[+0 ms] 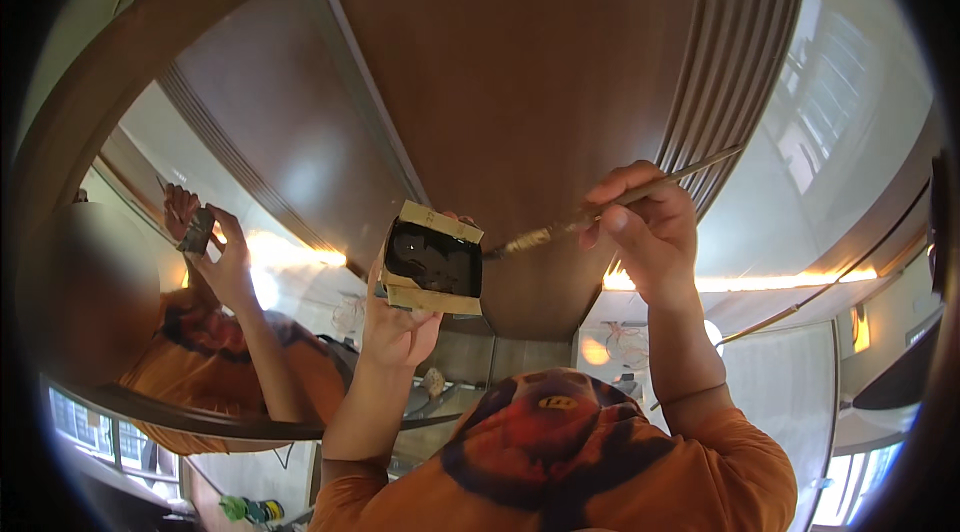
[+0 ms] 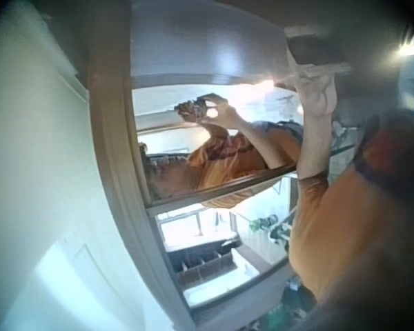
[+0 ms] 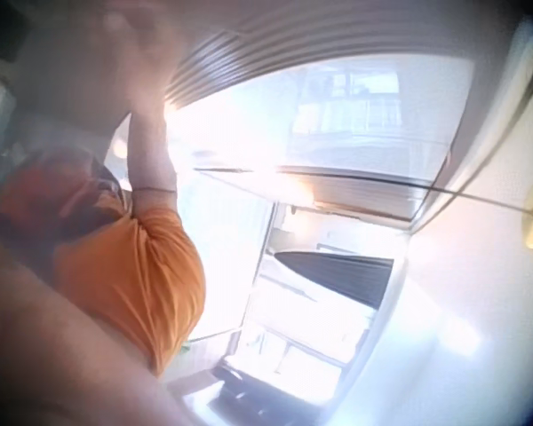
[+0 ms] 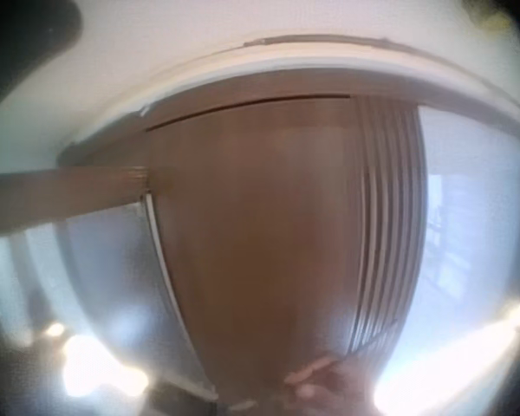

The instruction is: The person uses a small brush to apply dark paint to the upper edge of a wooden ceiling panel, repeatedly dipping the brush into a small container and painting along the trim. The person then walks to a nearby shelf and refills the container from a larger paint can.

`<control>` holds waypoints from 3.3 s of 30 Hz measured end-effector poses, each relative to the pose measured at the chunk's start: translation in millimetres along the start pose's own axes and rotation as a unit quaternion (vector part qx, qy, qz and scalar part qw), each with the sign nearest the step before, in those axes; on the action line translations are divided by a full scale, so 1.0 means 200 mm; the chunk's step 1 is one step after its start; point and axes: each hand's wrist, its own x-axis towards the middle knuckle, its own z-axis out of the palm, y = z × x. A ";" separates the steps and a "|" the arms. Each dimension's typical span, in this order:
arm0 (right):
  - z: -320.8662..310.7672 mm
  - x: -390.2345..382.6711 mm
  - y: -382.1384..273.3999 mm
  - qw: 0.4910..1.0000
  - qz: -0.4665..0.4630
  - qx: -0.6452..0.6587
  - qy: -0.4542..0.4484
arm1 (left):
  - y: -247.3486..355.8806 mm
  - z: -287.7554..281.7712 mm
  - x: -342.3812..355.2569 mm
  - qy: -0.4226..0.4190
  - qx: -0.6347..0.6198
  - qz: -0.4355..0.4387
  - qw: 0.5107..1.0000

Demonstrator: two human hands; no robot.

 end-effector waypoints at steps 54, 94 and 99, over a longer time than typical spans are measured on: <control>-0.16 1.38 -1.36 0.725 -0.503 -0.416 0.219 | 0.02 -0.56 0.01 0.007 -0.601 -0.031 0.798; -0.15 1.34 -1.30 0.673 -0.474 -0.462 0.330 | 0.68 -0.94 0.02 -0.041 -0.852 -0.078 0.516; -0.17 1.33 -1.24 0.684 -0.506 -0.431 0.300 | 0.68 -0.92 0.02 0.071 -0.715 0.053 0.693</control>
